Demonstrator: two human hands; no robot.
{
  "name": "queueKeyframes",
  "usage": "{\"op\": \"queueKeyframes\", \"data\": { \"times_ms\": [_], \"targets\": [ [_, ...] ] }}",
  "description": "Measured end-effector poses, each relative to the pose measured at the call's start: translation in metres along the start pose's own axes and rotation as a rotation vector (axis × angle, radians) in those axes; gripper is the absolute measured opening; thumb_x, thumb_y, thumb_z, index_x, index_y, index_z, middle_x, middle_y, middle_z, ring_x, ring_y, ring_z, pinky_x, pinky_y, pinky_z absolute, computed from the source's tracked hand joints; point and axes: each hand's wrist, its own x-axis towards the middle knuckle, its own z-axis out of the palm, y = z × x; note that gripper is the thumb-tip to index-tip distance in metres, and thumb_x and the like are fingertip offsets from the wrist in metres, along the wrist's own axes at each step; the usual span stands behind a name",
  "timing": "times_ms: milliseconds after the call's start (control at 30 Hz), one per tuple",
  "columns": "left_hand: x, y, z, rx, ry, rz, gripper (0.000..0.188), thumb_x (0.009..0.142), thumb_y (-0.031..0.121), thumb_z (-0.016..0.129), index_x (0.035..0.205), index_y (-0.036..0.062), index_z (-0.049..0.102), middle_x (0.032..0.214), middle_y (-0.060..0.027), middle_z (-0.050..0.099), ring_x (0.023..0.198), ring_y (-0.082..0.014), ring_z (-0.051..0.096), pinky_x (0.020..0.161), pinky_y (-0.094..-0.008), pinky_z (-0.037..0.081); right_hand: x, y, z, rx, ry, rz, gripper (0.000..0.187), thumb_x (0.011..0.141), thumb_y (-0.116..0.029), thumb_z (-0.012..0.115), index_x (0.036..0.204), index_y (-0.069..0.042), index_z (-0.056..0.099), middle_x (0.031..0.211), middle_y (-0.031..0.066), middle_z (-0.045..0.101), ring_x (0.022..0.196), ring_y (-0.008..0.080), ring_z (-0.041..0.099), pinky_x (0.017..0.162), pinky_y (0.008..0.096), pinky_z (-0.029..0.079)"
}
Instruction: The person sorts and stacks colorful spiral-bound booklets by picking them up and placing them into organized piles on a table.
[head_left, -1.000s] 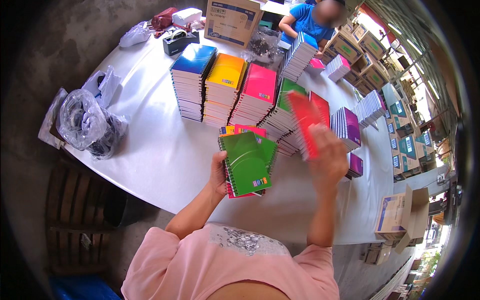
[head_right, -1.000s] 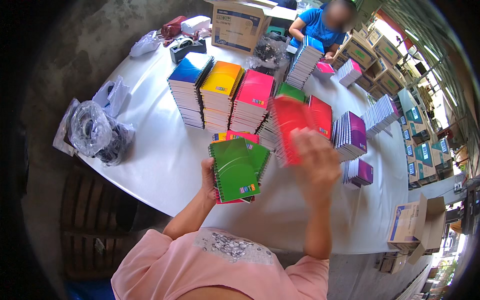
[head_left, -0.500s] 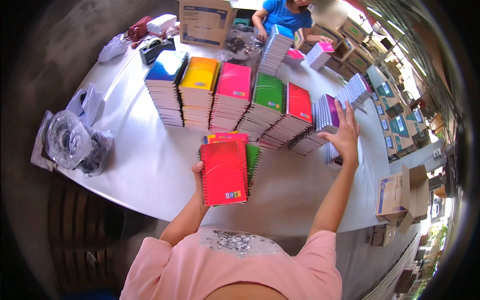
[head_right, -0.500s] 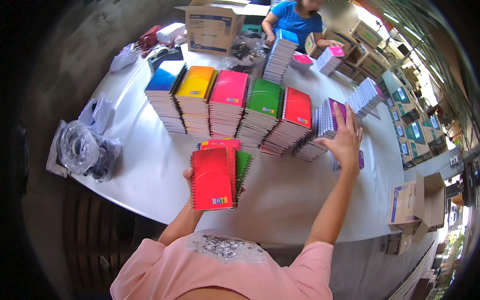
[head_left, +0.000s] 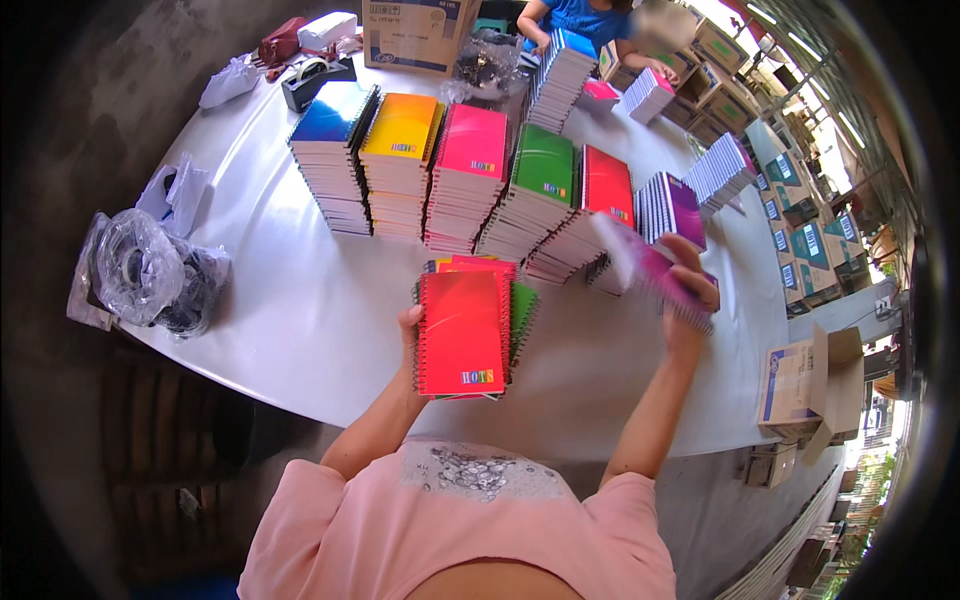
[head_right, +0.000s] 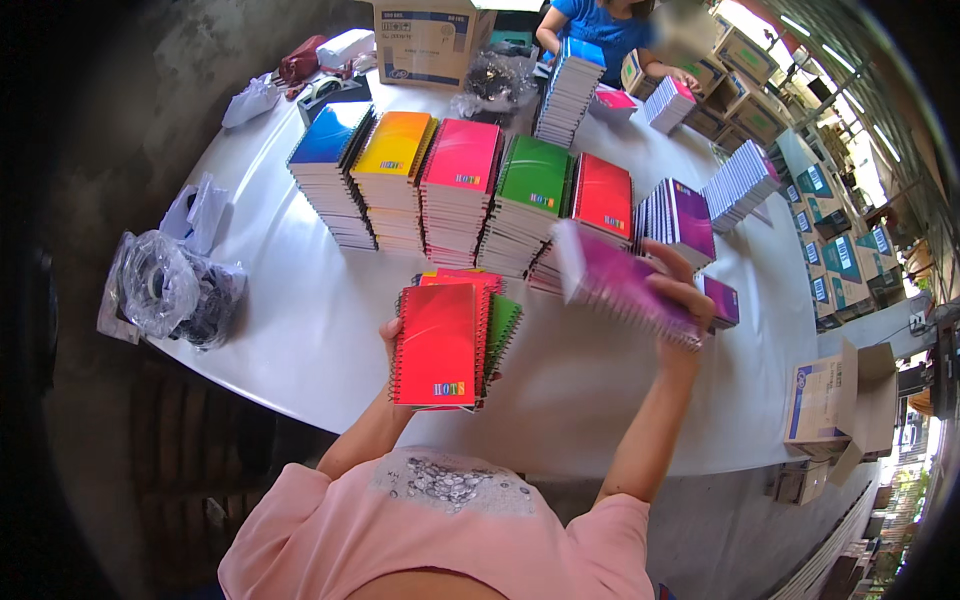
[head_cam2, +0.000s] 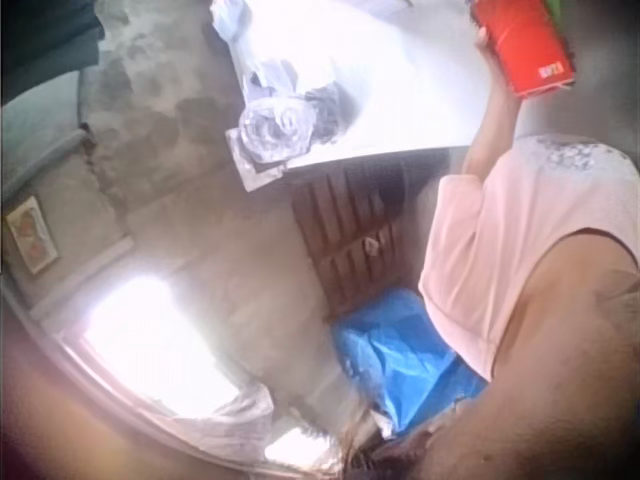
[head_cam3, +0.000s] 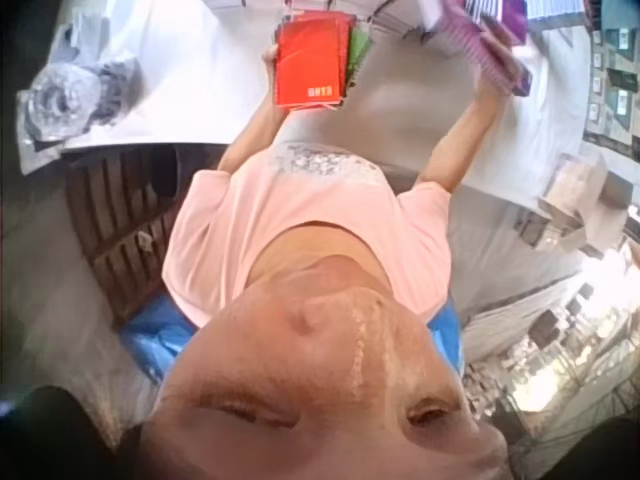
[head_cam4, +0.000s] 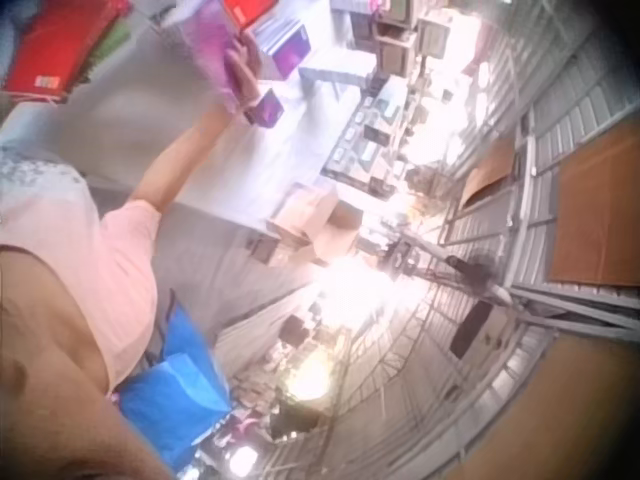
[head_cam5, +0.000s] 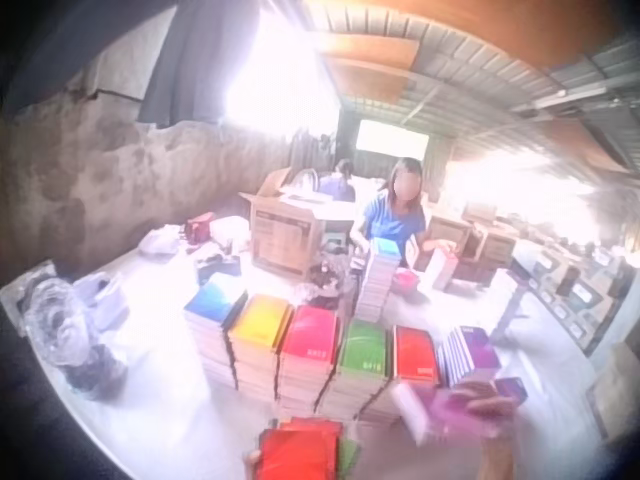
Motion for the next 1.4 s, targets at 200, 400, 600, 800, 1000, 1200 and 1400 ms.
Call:
{"op": "queueKeyframes", "data": {
  "times_ms": [200,400,600,800,1000,1200,1400],
  "targets": [
    [-0.002,-0.015,0.008,0.005,-0.076,-0.012,0.088,0.064,0.044,0.064,0.134,0.0016,0.031,0.129,-0.0224,0.042,0.112,-0.0354,0.050,0.093,-0.0491,0.044,0.031,0.014,0.077,0.016,-0.971,0.076,0.048,0.079,-0.006,0.062,0.125,-0.015,0.051,0.137,0.0171,0.036,0.121,0.0315,0.042,0.100,0.0452,0.032],
    [-0.034,-0.017,-0.022,-0.069,0.014,-0.080,0.079,0.064,0.040,0.065,0.128,0.0016,0.040,0.117,-0.0194,0.054,0.102,-0.0302,0.057,0.087,-0.0438,0.049,-0.024,0.013,0.062,0.282,-0.137,0.884,0.104,0.070,-0.050,0.069,0.145,-0.020,0.003,0.146,0.0153,0.018,0.130,0.0246,0.030,0.099,0.0368,0.031],
    [-0.037,0.005,-0.027,0.618,0.123,-0.049,0.089,0.057,0.028,0.078,0.130,0.0002,0.035,0.122,-0.0156,0.050,0.113,-0.0263,0.049,0.096,-0.0402,0.039,-0.116,0.013,0.144,0.531,-0.131,0.947,0.117,0.065,-0.019,0.079,0.144,-0.018,-0.009,0.140,0.0132,0.027,0.125,0.0249,0.036,0.092,0.0359,0.040],
    [-0.030,0.034,-0.010,1.487,0.104,0.377,0.109,0.053,0.026,0.084,0.138,0.0027,0.020,0.128,-0.0151,0.041,0.119,-0.0255,0.041,0.102,-0.0366,0.029,-0.141,0.041,0.158,0.449,0.095,0.697,0.124,0.059,-0.003,0.082,0.143,-0.019,-0.007,0.127,0.0111,0.040,0.113,0.0226,0.047,0.088,0.0359,0.048],
    [-0.027,-0.005,-0.061,1.560,0.084,0.469,0.115,0.052,0.032,0.084,0.141,0.0073,0.016,0.124,-0.0187,0.041,0.112,-0.0291,0.045,0.097,-0.0378,0.035,-0.194,0.075,0.153,0.252,0.090,0.636,0.115,0.055,-0.015,0.086,0.143,-0.011,0.012,0.129,0.0126,0.039,0.113,0.0258,0.047,0.095,0.0388,0.043],
    [-0.027,-0.008,-0.085,1.582,0.067,0.598,0.123,0.047,0.037,0.087,0.141,0.0058,0.013,0.128,-0.0191,0.037,0.118,-0.0290,0.039,0.099,-0.0376,0.032,-0.189,0.071,0.156,0.086,0.047,0.541,0.117,0.051,-0.020,0.088,0.142,-0.012,0.015,0.133,0.0138,0.035,0.119,0.0266,0.041,0.097,0.0379,0.038],
    [-0.018,-0.018,-0.078,1.359,0.103,0.368,0.115,0.045,0.038,0.088,0.136,0.0040,0.026,0.120,-0.0135,0.042,0.112,-0.0236,0.043,0.097,-0.0342,0.034,-0.184,0.077,0.158,0.122,0.033,0.609,0.107,0.053,-0.015,0.086,0.139,-0.012,0.022,0.122,0.0105,0.041,0.113,0.0229,0.045,0.094,0.0367,0.040]
  ]
}}
